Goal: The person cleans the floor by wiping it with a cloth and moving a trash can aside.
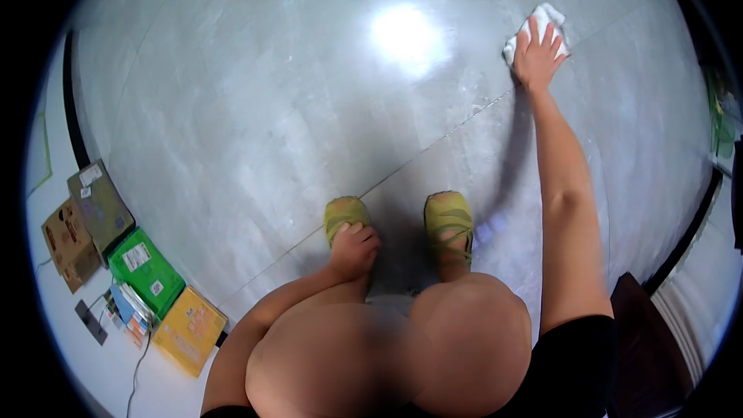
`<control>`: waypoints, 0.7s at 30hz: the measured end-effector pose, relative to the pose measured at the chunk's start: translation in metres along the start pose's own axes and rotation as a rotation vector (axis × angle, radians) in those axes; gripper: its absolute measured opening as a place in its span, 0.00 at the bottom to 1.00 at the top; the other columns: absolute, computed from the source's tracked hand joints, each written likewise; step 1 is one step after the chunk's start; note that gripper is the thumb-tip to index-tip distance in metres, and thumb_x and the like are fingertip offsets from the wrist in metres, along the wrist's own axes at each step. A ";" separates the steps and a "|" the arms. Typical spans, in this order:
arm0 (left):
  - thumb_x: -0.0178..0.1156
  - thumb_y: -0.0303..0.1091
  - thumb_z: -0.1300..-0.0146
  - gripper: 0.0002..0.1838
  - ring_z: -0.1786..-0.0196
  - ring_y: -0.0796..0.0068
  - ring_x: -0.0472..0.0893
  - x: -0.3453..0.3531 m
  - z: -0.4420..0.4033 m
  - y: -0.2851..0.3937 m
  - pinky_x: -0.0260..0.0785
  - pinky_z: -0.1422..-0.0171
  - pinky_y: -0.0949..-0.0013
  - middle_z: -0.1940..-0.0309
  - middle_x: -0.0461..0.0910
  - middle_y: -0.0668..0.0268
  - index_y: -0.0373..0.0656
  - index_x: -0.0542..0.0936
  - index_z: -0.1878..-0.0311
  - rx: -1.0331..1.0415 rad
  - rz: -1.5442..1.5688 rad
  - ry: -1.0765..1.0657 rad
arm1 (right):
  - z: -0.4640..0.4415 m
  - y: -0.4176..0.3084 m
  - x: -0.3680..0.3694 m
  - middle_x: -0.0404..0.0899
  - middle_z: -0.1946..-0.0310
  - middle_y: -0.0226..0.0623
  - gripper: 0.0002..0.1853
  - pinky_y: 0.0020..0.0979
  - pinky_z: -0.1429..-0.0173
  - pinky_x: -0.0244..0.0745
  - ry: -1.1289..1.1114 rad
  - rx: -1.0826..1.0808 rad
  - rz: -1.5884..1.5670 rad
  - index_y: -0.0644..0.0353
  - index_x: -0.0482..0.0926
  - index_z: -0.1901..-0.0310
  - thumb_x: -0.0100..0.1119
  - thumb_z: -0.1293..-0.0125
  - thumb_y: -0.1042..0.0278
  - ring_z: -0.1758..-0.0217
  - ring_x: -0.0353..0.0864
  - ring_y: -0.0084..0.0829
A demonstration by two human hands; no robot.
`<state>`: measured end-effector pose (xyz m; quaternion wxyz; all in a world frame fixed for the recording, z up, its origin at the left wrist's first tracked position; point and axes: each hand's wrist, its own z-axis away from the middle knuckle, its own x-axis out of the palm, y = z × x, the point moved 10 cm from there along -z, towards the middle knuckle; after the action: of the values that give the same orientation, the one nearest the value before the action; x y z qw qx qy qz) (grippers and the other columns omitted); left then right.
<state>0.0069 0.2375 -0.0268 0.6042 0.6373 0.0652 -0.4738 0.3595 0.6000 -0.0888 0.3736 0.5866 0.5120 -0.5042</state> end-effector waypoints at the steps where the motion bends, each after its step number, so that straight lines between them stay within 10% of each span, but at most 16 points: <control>1: 0.63 0.29 0.58 0.07 0.62 0.67 0.73 0.001 0.001 -0.001 0.62 0.58 0.61 0.68 0.76 0.72 0.52 0.78 0.73 0.003 0.000 -0.004 | -0.010 -0.014 0.006 0.54 0.26 0.45 0.28 0.64 0.26 0.41 -0.004 -0.023 -0.029 0.36 0.61 0.28 0.38 0.28 0.44 0.23 0.48 0.54; 10: 0.62 0.27 0.57 0.08 0.62 0.67 0.72 0.001 0.003 -0.003 0.62 0.60 0.60 0.67 0.78 0.74 0.53 0.78 0.72 0.004 0.014 0.005 | 0.147 -0.321 -0.019 0.52 0.24 0.37 0.25 0.58 0.22 0.36 -0.234 -0.893 -0.272 0.37 0.64 0.29 0.35 0.26 0.50 0.21 0.45 0.46; 16: 0.63 0.29 0.56 0.07 0.61 0.67 0.72 0.003 0.008 -0.004 0.62 0.59 0.60 0.67 0.76 0.72 0.53 0.77 0.73 0.006 -0.019 0.025 | 0.294 -0.365 -0.066 0.53 0.24 0.35 0.26 0.55 0.21 0.39 -0.460 -1.401 -0.494 0.31 0.66 0.31 0.46 0.30 0.46 0.21 0.47 0.43; 21: 0.62 0.30 0.54 0.05 0.61 0.66 0.71 0.000 0.015 -0.002 0.61 0.57 0.61 0.70 0.73 0.72 0.52 0.76 0.73 0.060 -0.047 0.043 | 0.182 -0.292 -0.050 0.58 0.27 0.34 0.26 0.56 0.24 0.45 -0.265 -0.931 -0.389 0.26 0.69 0.34 0.54 0.35 0.48 0.23 0.52 0.43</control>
<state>-0.0021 0.2257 -0.0258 0.5720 0.6633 0.0790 -0.4760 0.0378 0.4721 -0.0563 0.5559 0.1837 0.7297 -0.3532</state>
